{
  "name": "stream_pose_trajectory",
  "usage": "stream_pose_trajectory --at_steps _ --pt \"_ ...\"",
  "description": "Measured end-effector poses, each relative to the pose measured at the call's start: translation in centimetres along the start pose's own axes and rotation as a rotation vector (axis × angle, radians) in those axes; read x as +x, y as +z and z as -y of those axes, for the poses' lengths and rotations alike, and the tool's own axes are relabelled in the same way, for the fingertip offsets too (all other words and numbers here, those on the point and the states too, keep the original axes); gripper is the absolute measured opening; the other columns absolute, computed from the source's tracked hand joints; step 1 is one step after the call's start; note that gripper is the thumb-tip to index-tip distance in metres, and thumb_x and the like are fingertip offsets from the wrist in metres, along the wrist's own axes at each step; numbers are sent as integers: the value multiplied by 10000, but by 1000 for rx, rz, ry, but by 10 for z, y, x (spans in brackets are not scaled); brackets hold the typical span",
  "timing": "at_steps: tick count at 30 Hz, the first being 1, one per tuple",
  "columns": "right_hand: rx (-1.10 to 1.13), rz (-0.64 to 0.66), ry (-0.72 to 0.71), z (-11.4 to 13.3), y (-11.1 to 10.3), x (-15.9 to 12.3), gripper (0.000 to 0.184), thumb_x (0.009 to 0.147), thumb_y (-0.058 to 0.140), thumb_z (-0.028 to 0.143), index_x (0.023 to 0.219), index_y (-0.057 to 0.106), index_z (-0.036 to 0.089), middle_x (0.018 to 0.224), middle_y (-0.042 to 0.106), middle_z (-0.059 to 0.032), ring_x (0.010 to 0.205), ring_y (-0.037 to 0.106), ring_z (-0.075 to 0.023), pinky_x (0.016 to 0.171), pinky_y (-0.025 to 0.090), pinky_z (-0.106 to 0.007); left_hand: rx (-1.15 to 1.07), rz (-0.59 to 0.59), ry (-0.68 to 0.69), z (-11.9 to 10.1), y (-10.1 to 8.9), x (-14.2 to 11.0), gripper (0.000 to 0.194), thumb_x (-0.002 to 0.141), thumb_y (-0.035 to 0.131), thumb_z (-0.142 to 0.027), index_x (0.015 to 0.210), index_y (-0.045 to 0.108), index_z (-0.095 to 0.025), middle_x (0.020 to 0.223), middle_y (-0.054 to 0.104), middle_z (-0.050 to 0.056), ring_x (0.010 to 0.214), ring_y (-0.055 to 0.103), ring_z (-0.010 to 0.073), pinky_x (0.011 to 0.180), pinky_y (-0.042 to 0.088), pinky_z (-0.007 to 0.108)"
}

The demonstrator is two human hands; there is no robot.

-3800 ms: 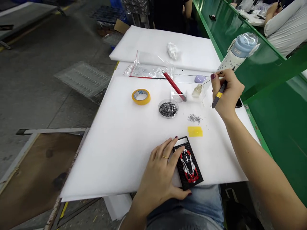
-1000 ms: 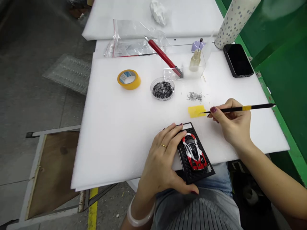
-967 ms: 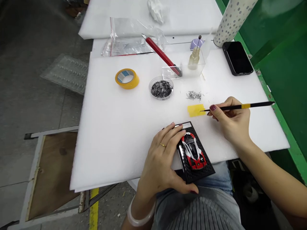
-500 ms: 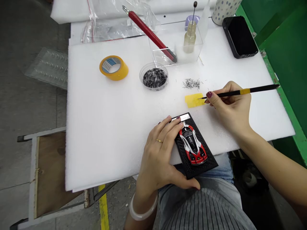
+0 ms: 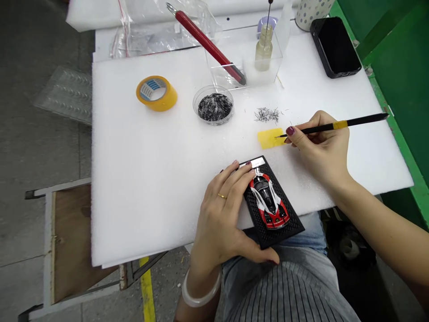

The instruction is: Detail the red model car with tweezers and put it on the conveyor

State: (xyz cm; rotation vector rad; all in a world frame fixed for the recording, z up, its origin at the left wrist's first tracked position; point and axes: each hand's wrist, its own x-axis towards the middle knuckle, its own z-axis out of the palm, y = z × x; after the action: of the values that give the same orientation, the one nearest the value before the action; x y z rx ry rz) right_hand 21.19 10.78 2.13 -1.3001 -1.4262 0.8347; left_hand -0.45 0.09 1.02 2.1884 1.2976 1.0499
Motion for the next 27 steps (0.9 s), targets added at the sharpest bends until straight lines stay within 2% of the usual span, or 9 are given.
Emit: stream_pose_trajectory --at_steps 5,11,15,18,22,27 --pt "51 -10 23 1 -2 0 378 796 863 510 718 612 238 690 705 -2 575 615 -130 505 448 -286 -7 4 -16 2 0 0 1194 660 428 -1049 1491 484 -194 1460 628 171 1451 508 386 1222 389 534" --pt "358 -76 119 20 3 -19 383 747 911 478 735 611 239 628 672 46 540 619 -113 478 443 -246 -83 14 -119 -10 -4 4 1106 758 335 -1016 1513 466 -219 1492 608 163 1459 504 388 1222 396 580" --pt "517 -154 23 37 17 -42 260 819 872 292 780 618 253 646 688 42 501 596 -122 411 400 -251 -151 -43 -229 -23 1 6 955 884 341 -908 1521 461 -207 1525 585 155 1489 468 380 1250 348 601" --pt "566 -142 -62 42 26 -53 191 866 806 193 806 635 253 643 673 28 496 560 -138 438 433 -288 -140 -147 -217 -24 12 5 932 891 286 -898 1495 479 -215 1481 623 146 1452 513 380 1234 367 602" --pt "563 -80 -141 44 31 -57 190 867 783 165 782 635 247 613 607 22 493 512 -148 439 407 -316 -112 -226 -229 -22 22 3 819 936 295 -827 1451 523 -232 1439 659 123 1428 541 361 1205 405 578" --pt "477 -90 -217 44 31 -59 201 884 761 173 779 605 245 578 516 45 458 478 -134 437 378 -312 -99 -262 -290 -24 25 5 643 996 368 -684 1405 574 -232 1414 682 88 1424 549 309 1204 418 508"
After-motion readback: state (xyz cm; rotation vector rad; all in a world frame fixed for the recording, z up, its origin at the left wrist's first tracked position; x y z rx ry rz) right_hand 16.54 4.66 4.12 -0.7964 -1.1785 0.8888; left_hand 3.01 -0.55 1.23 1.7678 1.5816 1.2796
